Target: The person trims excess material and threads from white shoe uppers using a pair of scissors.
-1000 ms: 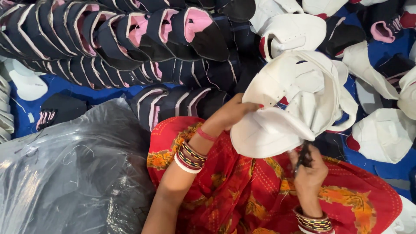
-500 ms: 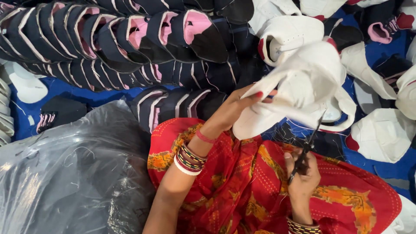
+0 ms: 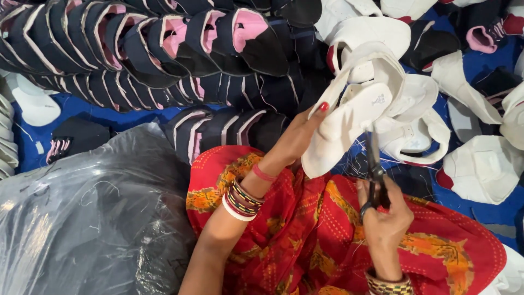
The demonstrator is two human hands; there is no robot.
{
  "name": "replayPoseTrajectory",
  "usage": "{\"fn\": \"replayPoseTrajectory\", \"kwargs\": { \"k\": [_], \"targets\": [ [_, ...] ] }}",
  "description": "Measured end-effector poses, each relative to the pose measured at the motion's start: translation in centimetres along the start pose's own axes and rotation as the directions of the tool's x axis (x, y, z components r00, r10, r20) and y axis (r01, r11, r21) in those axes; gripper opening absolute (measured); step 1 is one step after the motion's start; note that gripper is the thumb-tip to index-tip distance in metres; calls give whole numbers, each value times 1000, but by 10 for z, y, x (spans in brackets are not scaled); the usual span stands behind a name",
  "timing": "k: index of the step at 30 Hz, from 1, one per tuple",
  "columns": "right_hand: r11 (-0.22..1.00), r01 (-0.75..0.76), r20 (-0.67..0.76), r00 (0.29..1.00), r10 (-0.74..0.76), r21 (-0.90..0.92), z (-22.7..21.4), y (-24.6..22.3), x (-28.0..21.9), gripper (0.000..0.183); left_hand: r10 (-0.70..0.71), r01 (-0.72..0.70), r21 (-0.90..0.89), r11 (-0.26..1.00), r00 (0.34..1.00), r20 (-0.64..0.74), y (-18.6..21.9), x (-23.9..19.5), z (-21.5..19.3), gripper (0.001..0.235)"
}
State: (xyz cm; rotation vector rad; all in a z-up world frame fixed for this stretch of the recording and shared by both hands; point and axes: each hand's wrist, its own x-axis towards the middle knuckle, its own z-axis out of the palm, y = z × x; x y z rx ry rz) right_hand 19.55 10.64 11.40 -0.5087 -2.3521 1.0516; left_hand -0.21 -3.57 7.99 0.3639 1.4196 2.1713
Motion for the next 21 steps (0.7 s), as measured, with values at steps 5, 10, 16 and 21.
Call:
{"fn": "replayPoseTrajectory", "kwargs": {
  "k": [5,10,16,21],
  "targets": [
    [965,90,5,996,-94,245,27,-7,43,37,67,-75,171,982,996,55,3,-8,11,52],
    [968,42,118,990,-73,247,53,-21,80,36,45,-64,242,968,996,82,-27,-2,7,47],
    [882,196,65,967,-246,429,52,-7,75,33,125,-118,186,975,992,-23,-34,1,3,45],
    [992,-11,13,1000,9,122,29,-25,50,40,175,-170,-301,938,984,-11,-17,2,11,47]
  ]
}}
